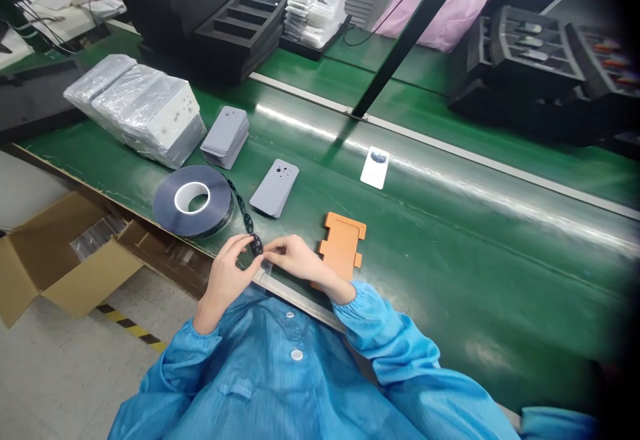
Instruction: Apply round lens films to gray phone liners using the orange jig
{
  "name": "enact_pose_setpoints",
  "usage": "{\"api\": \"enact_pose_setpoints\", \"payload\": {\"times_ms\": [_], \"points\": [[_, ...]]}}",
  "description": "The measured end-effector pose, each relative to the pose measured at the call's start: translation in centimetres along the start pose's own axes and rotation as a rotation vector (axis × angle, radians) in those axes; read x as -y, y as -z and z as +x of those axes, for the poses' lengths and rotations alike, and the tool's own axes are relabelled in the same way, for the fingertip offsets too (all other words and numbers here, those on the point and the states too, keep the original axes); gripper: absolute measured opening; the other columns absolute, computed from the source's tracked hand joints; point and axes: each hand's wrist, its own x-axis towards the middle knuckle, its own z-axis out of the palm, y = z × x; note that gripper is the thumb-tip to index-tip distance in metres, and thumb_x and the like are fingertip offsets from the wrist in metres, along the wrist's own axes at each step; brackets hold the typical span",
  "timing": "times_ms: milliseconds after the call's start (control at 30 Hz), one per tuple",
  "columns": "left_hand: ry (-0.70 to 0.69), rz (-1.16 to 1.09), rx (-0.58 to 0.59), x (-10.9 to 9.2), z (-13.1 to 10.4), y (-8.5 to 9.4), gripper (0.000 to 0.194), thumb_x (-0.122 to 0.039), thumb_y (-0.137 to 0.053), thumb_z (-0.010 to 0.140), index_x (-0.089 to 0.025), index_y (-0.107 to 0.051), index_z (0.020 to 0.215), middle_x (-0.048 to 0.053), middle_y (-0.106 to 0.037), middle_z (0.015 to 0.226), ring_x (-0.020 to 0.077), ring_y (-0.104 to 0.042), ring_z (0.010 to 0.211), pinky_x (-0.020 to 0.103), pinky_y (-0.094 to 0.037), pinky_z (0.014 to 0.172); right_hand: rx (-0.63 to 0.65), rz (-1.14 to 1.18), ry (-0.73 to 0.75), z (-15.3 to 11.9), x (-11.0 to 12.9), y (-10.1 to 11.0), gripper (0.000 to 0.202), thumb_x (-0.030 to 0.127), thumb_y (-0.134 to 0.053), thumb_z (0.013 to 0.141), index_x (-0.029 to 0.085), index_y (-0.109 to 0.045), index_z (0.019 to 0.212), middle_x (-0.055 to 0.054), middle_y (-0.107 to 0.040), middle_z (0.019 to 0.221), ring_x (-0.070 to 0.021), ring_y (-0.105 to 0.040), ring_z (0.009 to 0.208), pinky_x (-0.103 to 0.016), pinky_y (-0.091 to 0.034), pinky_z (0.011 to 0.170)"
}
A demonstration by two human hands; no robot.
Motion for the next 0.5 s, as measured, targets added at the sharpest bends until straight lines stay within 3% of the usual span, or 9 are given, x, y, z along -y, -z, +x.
{"api": "enact_pose_setpoints", "payload": {"times_ms": [100, 167, 233, 400, 500], "points": [[-0.045, -0.056, 0.034, 0.4, 0.3, -0.5, 0.028, -0.030, -0.067, 0.094, -0.024, -0.075, 0.120, 0.010, -0.073, 0.131, 0.0270, -0.071, 0.117, 0.040, -0.059, 0.096, 0.022, 0.099, 0.037, -0.3, -0.3, 0.0, 0.023, 0.026, -0.062, 0.092, 0.014, -0.080, 0.100, -0.006, -0.079, 0.087, -0.0180, -0.070, 0.074, -0.028, -0.053, 0.073], [-0.048, -0.089, 0.013, 0.6, 0.3, -0.6, 0.023, -0.030, -0.062, 0.098, -0.023, -0.078, 0.113, 0.009, -0.076, 0.126, 0.0263, -0.072, 0.116, 0.041, -0.060, 0.099, 0.026, 0.142, 0.051, -0.4, -0.5, -0.1, 0.026, 0.026, -0.061, 0.094, 0.013, -0.079, 0.107, -0.008, -0.080, 0.093, -0.0186, -0.072, 0.078, -0.030, -0.056, 0.077], [-0.003, -0.113, -0.049, 0.9, 0.4, -0.4, 0.023, -0.031, -0.059, 0.099, -0.022, -0.079, 0.108, 0.009, -0.078, 0.119, 0.0246, -0.075, 0.108, 0.039, -0.061, 0.095, 0.008, 0.163, 0.039, -0.5, -0.8, -0.1, 0.028, 0.026, -0.060, 0.095, 0.013, -0.078, 0.113, -0.009, -0.080, 0.099, -0.0185, -0.073, 0.080, -0.030, -0.057, 0.079], [0.275, -0.243, -0.360, -0.1, 0.5, 1.3, 0.027, -0.040, -0.067, 0.093, -0.017, -0.077, 0.103, 0.008, -0.081, 0.093, 0.0197, -0.076, 0.075, 0.031, -0.063, 0.073, -0.048, 0.154, 0.021, -0.9, -1.5, 0.1, 0.031, 0.028, -0.065, 0.094, 0.013, -0.076, 0.119, -0.009, -0.081, 0.098, -0.0192, -0.074, 0.083, -0.031, -0.058, 0.081], [0.329, -0.346, -0.288, -2.4, 1.0, 1.5, 0.030, -0.042, -0.072, 0.089, -0.016, -0.078, 0.103, 0.006, -0.079, 0.083, 0.0159, -0.070, 0.060, 0.027, -0.060, 0.061, -0.152, 0.185, 0.040, -1.7, -1.5, 0.9, 0.035, 0.040, -0.069, 0.094, 0.016, -0.078, 0.118, -0.009, -0.081, 0.108, -0.0206, -0.074, 0.091, -0.033, -0.058, 0.084]]}}
